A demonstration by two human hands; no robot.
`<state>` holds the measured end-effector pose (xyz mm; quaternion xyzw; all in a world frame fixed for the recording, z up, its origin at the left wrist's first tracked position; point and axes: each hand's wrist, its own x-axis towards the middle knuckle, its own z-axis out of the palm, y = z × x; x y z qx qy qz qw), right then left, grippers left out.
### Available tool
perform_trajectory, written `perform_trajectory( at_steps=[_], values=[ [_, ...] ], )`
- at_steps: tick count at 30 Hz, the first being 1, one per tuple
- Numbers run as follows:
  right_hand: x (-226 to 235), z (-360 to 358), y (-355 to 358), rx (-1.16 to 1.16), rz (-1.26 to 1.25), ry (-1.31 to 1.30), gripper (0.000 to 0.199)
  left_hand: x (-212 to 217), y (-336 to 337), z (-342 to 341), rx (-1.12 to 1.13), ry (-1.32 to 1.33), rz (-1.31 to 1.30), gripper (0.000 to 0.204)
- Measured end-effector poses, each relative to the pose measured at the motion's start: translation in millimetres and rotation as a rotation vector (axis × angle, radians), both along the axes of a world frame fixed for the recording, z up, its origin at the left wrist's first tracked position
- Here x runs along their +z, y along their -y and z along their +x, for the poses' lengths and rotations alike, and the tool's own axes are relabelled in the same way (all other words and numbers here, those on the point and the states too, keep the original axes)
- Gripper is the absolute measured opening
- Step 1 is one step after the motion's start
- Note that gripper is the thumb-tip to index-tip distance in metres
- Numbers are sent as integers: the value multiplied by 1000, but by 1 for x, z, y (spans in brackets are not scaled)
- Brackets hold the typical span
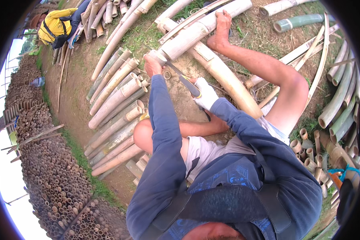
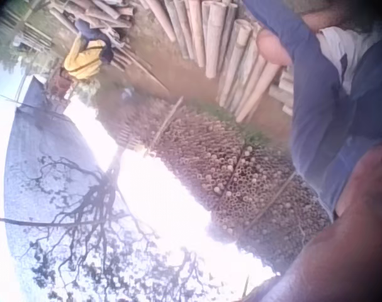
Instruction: The person sits on the ground and uses a hand saw to cut a long bamboo pole into shorter sections. They hold the bamboo steady with their feet and hands, saw through the pole, and then move the cut pieces aside.
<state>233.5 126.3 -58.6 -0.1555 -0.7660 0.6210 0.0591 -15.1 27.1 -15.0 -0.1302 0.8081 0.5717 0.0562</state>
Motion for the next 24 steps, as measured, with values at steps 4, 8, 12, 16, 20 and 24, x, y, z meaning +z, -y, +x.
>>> perform_trajectory(
  at_steps=[4, 8, 12, 16, 20, 24],
  values=[
    [-6, 28, -7, 143, 281, -31, 69, -1, 31, -4, -24, 114, 498, 71],
    [-24, 39, -17, 313, 663, -110, 78, 7, 49, 8, -97, 206, 799, 70],
    [-45, 48, -28, 558, 936, 85, 64, 21, 54, 20, -178, 331, 944, 69],
    [-57, 66, -37, 716, 1025, 112, 52, 31, 51, 36, -289, 325, 991, 67],
    [-53, 76, -40, 636, 1014, 259, 63, 40, 37, 61, -251, 284, 795, 65],
    [-38, 77, -41, 239, 157, 219, 85, 30, 10, 122, -317, 382, 524, 60]
  ],
)
